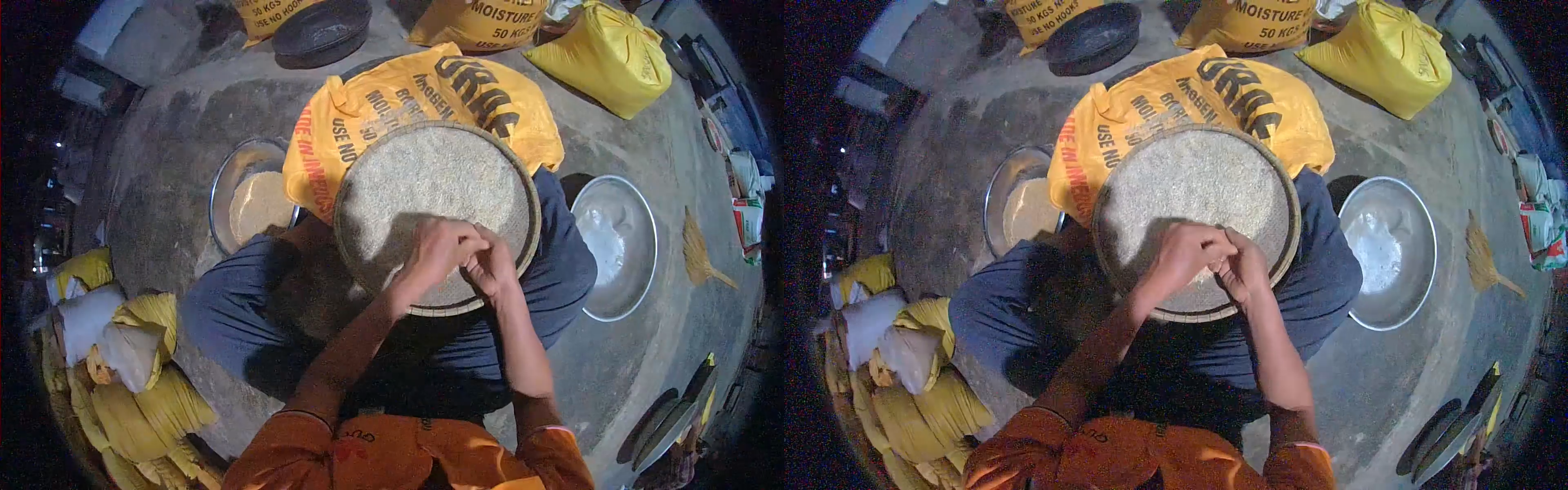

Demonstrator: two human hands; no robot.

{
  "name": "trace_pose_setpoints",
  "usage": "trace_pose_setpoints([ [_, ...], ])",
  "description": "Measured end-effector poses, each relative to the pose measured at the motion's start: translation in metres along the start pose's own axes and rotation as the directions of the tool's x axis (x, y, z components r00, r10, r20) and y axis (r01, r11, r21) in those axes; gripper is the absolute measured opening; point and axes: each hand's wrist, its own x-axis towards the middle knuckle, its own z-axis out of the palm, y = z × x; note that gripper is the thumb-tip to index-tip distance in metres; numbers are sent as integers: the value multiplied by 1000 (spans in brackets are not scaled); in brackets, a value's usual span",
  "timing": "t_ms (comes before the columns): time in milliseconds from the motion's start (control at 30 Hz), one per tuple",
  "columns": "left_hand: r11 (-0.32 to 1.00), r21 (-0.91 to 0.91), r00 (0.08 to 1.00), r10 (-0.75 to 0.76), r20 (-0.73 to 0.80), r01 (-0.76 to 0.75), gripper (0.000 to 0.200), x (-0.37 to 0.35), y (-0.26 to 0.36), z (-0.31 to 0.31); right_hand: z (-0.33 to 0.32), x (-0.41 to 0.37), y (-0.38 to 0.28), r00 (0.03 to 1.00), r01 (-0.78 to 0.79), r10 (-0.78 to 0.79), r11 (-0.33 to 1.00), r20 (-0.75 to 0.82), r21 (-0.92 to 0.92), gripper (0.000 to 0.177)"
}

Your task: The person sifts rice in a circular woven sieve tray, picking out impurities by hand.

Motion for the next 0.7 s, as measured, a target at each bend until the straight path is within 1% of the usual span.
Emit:
trace_pose_setpoints([
  [67,981,-180,975,29,-220,-70,13,23,-12,-3,-26,13,0,976,-10,0,999,219,46,23],
  [100,986,-159,968,-78,-237,40,14,38,-13,-12,-21,9,-3,976,-4,-7,999,218,51,23],
  [133,997,-67,934,8,-358,-35,15,62,-34,-9,-12,1,-8,991,46,-46,999,125,6,24],
  [167,994,32,879,104,-466,-101,16,87,-59,-3,-6,-2,-13,995,92,-91,995,33,-44,25],
  [200,993,33,878,116,-464,-113,16,108,-64,-6,-6,0,-15,994,105,-103,994,33,-41,25],
  [267,961,200,923,245,-296,-191,18,142,-68,-10,-11,2,-17,993,111,-111,994,40,1,24],
  [300,946,252,922,274,-275,-206,18,154,-62,-5,-11,0,-18,990,125,-124,992,74,-15,24],
  [333,944,250,920,283,-272,-217,18,162,-57,1,-11,-2,-20,988,136,-134,991,71,-13,24],
  [400,938,296,954,240,-182,-180,19,172,-48,17,-7,-6,-24,995,98,-98,994,-1,41,23],
  [467,946,272,954,234,-186,-179,23,173,-49,28,-6,-8,-27,996,87,-86,995,-19,50,23],
  [533,979,153,990,141,-33,-134,22,164,-50,27,-3,-11,-30,996,82,-79,994,-37,75,23],
  [567,979,152,990,138,-26,-132,22,150,-51,29,-5,-12,-29,996,79,-76,994,-42,79,23],
  [633,921,267,952,303,-31,-285,20,108,-47,25,-10,-11,-29,995,95,-93,987,-21,130,23],
  [667,921,269,953,300,-27,-282,20,91,-46,18,-13,-12,-29,996,92,-90,987,-21,135,23],
  [700,915,280,957,288,49,-290,19,73,-44,9,-15,-14,-31,995,94,-98,985,18,142,22],
])
